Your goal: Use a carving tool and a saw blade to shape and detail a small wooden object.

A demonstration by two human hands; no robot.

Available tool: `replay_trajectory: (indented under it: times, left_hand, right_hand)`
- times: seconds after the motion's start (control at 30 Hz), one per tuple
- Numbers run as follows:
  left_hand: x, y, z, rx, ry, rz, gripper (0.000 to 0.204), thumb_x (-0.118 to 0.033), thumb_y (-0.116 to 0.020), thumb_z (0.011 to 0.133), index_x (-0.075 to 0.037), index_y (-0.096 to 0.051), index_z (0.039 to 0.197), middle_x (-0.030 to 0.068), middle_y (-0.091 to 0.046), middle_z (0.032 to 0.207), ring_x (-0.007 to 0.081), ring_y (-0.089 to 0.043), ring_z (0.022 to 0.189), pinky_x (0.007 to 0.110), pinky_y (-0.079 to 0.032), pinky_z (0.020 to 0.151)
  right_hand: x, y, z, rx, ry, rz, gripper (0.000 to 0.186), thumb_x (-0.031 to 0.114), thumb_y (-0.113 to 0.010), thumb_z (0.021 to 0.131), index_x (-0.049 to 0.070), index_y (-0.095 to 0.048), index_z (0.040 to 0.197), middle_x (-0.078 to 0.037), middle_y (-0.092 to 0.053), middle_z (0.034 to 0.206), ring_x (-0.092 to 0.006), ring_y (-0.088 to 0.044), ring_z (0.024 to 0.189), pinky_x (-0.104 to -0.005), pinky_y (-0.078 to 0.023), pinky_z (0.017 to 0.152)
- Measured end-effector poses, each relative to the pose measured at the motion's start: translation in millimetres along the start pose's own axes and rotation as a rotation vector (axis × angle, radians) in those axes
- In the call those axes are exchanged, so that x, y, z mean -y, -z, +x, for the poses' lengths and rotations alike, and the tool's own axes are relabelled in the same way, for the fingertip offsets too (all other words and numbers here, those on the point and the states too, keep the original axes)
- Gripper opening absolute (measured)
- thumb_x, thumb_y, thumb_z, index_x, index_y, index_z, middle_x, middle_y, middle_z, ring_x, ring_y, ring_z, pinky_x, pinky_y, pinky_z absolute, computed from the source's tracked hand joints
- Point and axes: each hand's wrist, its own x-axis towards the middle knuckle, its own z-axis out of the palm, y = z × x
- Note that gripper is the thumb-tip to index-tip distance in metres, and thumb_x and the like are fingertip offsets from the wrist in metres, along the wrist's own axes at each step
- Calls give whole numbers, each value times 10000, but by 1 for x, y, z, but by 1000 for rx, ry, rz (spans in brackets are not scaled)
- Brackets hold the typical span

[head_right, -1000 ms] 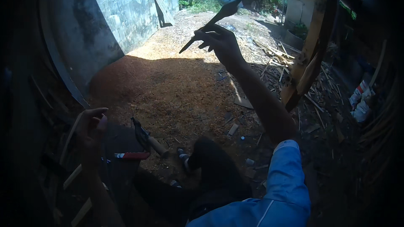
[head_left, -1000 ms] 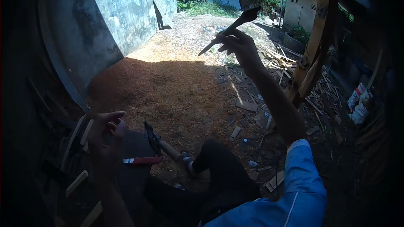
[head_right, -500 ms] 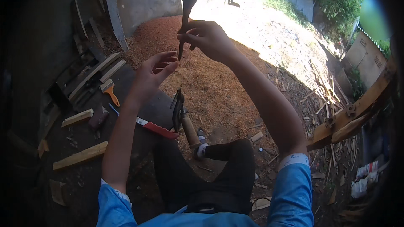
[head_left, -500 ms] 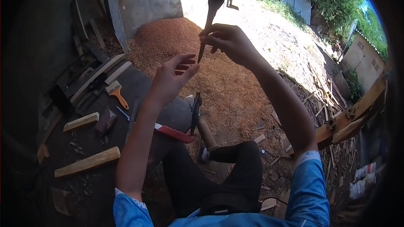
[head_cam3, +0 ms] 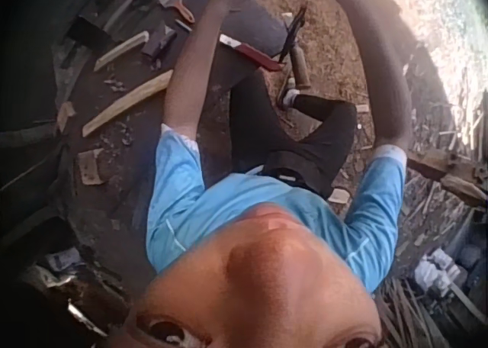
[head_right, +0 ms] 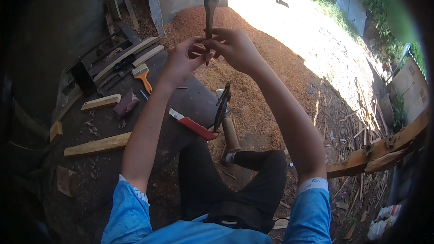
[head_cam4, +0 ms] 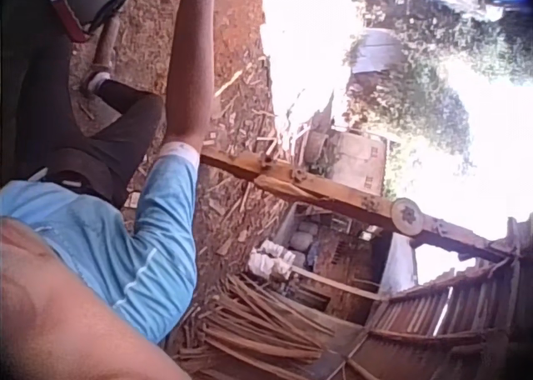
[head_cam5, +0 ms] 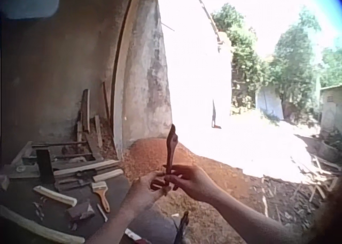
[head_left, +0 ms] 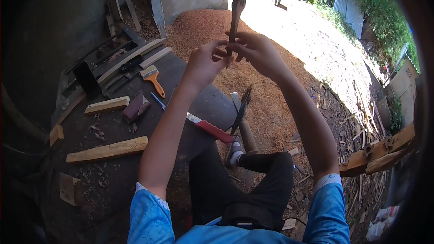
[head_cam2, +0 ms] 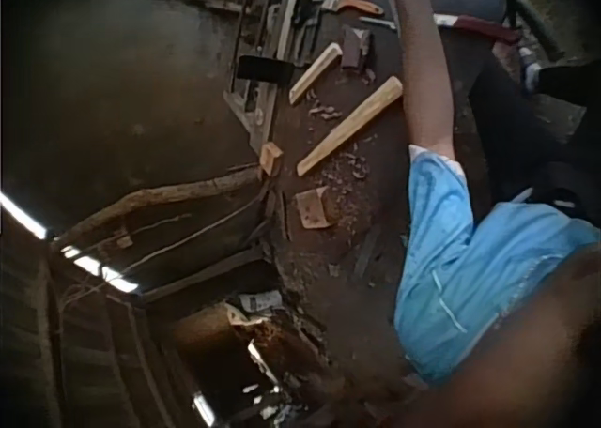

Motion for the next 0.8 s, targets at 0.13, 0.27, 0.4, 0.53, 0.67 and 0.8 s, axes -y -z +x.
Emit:
replay_trajectory:
  times: [0.13, 0.27, 0.4, 0.53, 0.67, 0.8]
  left_hand:
    - [2, 34, 1, -80, -38, 72, 468, -137, -734, 966, -97, -576, 1405, 107, -751, 1047, 156, -742, 924, 296, -585, 803]
    - [-7, 71, -7, -112, -31, 40, 505, -51, -670, 990, -91, -496, 1463, 150, -718, 1076, 206, -739, 959, 299, -598, 809]
    - [-6, 93, -11, -128, -24, -1, 502, -34, -642, 1001, -73, -479, 1474, 169, -701, 1125, 231, -729, 1024, 333, -617, 866]
    - [-4, 100, -14, -111, 1, 77, 562, -54, -650, 1002, -95, -443, 1523, 187, -702, 1140, 227, -724, 1055, 340, -620, 877]
    - [-21, 82, -16, -77, 63, 110, 591, -75, -669, 994, -136, -443, 1537, 177, -718, 1140, 221, -725, 1051, 343, -620, 874]
    - [-21, 59, -16, -61, -133, 236, 532, -227, -733, 951, -158, -537, 1441, 141, -778, 1053, 285, -764, 998, 421, -609, 863]
  right_hand:
    - [9, -34, 20, -93, 88, 180, 446, 194, -681, 976, 39, -618, 1389, -153, -764, 1100, -193, -749, 860, -331, -594, 761]
    - [31, -65, 33, -127, 149, 299, 538, 156, -690, 966, 50, -536, 1471, -146, -747, 1172, -177, -745, 820, -321, -596, 753]
    - [50, -82, 33, -137, 163, 272, 523, 162, -675, 977, 36, -537, 1465, -138, -745, 1177, -175, -740, 783, -329, -599, 740]
    - [48, -89, 34, -148, 172, 291, 490, 169, -664, 988, 10, -554, 1438, -143, -745, 1163, -180, -746, 792, -342, -601, 729]
    - [27, -78, 37, -182, 172, 299, 435, 213, -656, 1010, -13, -602, 1378, -168, -751, 1104, -206, -757, 842, -337, -600, 722]
    - [11, -57, 34, -210, 217, 121, 428, 337, -675, 1017, 52, -653, 1336, -100, -735, 1071, -150, -682, 949, -320, -543, 835]
